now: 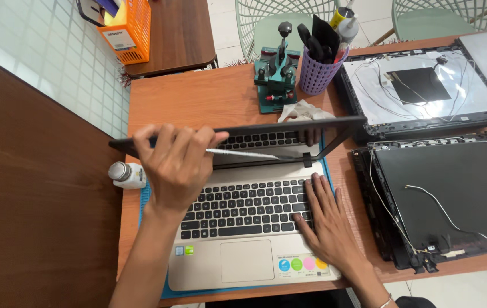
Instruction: The person opens the laptop lid, uses a thin tool to pry around the edges of the keyboard bezel to separate it from the base, and then lifts the bezel slightly while continuing to pry along the side.
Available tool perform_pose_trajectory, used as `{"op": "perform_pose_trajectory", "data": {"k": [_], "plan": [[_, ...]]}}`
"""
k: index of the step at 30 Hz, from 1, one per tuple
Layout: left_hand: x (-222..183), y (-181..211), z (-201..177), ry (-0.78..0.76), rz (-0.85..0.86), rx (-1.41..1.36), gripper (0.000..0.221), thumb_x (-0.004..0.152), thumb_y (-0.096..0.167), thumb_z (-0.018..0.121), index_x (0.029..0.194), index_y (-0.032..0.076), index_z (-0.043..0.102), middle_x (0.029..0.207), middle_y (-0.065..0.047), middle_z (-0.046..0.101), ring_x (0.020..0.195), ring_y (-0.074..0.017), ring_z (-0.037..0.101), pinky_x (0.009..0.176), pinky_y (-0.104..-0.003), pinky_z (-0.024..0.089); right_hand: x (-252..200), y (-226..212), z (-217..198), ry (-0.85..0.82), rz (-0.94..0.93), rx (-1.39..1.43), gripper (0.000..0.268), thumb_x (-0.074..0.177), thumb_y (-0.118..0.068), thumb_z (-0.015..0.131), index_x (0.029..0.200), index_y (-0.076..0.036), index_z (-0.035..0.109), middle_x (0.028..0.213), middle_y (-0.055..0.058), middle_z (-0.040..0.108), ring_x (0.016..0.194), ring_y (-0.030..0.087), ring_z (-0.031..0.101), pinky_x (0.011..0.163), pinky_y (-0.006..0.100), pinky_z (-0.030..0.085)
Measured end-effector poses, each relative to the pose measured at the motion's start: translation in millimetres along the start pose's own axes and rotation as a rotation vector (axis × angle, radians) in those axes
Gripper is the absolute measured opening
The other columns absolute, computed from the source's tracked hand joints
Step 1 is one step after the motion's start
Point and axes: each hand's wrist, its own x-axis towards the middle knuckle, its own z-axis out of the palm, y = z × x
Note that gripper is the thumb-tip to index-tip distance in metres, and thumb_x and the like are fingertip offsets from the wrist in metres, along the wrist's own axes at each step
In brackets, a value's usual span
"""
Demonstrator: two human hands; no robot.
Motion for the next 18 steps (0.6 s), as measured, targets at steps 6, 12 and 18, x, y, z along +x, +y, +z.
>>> {"op": "perform_pose_trajectory", "data": {"k": [6, 12, 18], "plan": [[16.0, -18.3, 28.4, 0.004, -0.016, -0.045, 0.023, 0.103, 0.025, 0.081, 0.097, 0.010, 0.064, 0.075, 0.002, 0.054, 0.074, -0.0193, 0.053, 0.086, -0.040, 0.037, 1.7, 1.4, 1.6, -0.026, 0.027, 0.003, 0.078, 0.097, -0.044, 0.049, 0.157, 0.002, 0.025, 0.165, 0.024, 0.021, 0.155, 0.037, 0.013, 0.123, 0.053, 0.008], [28.2, -33.7, 52.3, -0.015, -0.016, -0.050, 0.023, 0.103, 0.023, 0.081, 0.095, 0.011, 0.062, 0.080, 0.001, 0.060, 0.079, -0.0203, 0.056, 0.087, -0.039, 0.037, 1.9, 2.9, 3.1, -0.026, 0.034, 0.006, 0.079, 0.097, -0.044, 0.050, 0.157, 0.001, 0.025, 0.165, 0.024, 0.021, 0.155, 0.036, 0.013, 0.123, 0.054, 0.008], [30.4, -39.4, 64.9, -0.013, -0.045, -0.116, 0.026, 0.102, 0.022, 0.081, 0.093, 0.010, 0.061, 0.079, 0.001, 0.063, 0.078, -0.0205, 0.056, 0.086, -0.039, 0.037, 2.7, -0.1, -0.3, -0.020, 0.039, 0.024, 0.079, 0.096, -0.043, 0.051, 0.157, 0.001, 0.026, 0.165, 0.023, 0.022, 0.155, 0.036, 0.015, 0.123, 0.053, 0.010]]}}
